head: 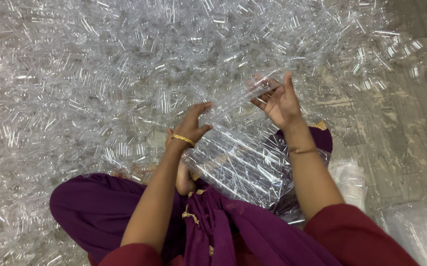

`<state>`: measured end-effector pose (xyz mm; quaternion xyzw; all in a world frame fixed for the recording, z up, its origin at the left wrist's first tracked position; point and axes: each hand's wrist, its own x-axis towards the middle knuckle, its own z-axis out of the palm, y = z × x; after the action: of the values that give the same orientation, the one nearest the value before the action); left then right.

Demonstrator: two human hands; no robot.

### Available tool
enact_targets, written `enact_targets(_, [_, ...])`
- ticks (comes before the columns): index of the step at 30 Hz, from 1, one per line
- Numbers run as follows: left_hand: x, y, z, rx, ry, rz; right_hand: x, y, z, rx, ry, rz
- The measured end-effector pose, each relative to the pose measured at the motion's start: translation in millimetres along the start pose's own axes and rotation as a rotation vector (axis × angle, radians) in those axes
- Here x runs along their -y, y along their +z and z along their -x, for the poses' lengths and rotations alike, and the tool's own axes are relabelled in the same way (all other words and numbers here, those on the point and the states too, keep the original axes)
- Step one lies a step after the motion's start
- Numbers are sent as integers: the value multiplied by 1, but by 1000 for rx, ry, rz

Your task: The person sits on the floor surrounded by clear plastic tubes and packs them into clear plastic bags by hand, gathering tubes into bundles, sliding the bundles into bags, and folding the bags closed.

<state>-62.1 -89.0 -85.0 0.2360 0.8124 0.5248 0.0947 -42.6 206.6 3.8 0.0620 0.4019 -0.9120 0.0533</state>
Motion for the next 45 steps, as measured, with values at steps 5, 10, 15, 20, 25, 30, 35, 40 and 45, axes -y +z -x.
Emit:
enact_targets(5, [9, 33, -14, -13, -31, 392, -42, -1, 9, 38, 60, 497])
enact_targets(10, [0, 60, -30, 43, -119, 803, -86, 8, 17, 114, 83, 826])
enact_targets(15, [-8, 66, -33, -107, -173, 641, -87, 1, 24, 61, -88, 1032])
enact_targets(20, [-16, 60, -31, -32, -169, 786, -81, -2, 33, -85, -75, 1095])
enact_targets(25, [-26, 63, -45, -149, -53, 513, -76, 4, 36, -109, -122, 1007])
enact_targets(30, [-31, 49, -54, 15, 52, 725, -61, 10, 39, -180, -93, 1041])
enact_targets(35, [-45, 56, -53, -103, 43, 433, -44, 3, 43, -277, -162, 1197])
enact_targets(40, [-75, 79, -49, -25, 145, 259, -5, -30, 70, -340, -366, 1298])
enact_targets(45, [-138, 127, -48, 214, 138, 52, 41, -60, 110, -464, -498, 1444])
